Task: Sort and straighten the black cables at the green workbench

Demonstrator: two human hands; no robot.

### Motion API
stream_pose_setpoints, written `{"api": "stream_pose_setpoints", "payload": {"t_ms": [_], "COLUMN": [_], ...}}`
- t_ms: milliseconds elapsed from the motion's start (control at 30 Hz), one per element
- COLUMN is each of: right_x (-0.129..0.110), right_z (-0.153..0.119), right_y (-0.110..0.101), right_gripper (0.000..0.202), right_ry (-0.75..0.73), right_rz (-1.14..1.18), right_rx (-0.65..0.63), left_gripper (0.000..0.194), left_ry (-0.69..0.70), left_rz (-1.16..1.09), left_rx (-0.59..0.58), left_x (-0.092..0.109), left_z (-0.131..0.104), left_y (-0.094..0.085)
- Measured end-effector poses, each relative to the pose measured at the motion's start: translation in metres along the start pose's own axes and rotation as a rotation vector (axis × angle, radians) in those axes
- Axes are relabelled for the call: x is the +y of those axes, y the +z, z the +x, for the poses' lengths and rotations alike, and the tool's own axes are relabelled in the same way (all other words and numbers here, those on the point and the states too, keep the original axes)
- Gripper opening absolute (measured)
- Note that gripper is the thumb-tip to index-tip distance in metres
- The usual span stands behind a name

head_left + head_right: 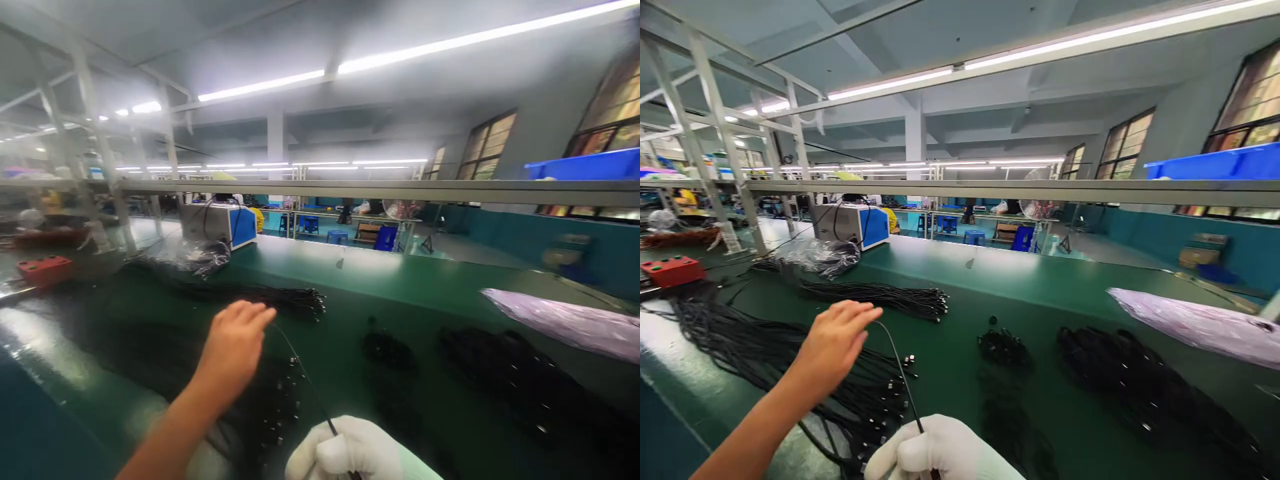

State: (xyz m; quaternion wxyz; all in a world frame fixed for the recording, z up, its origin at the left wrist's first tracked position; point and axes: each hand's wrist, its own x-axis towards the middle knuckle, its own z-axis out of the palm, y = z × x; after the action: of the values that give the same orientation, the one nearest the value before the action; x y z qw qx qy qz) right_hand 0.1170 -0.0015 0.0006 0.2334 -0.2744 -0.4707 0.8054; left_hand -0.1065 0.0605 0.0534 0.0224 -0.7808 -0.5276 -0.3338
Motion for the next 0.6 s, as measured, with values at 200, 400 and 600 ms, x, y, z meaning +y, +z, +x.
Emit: {"api": "stream_pose_setpoints", "payload": {"t_ms": [200, 400, 600], "right_x": [0.022, 0.029, -0.001], "right_z": [-0.002, -0.002, -0.032], "right_y": [-0.016, -0.029, -0.036], "right_gripper": [0.045, 0.042, 0.038], "right_ry": [-0.115, -0.184, -0.376], "right_rz": [0.270, 0.270, 0.364], "right_rx": [-0.207, -0.158, -0.223], "left_gripper": [0.015, 0.022, 0.030], "left_ry": [0.204, 0.257, 0.239], "left_rz": [-0.463, -0.416, -0.442], "left_rx": [-0.643, -0.666, -0.498], "left_x": [0.069, 0.090, 0.077], "left_z": [-0.016, 0.015, 0.005], "left_y": [0.015, 0.025, 0.075]}}
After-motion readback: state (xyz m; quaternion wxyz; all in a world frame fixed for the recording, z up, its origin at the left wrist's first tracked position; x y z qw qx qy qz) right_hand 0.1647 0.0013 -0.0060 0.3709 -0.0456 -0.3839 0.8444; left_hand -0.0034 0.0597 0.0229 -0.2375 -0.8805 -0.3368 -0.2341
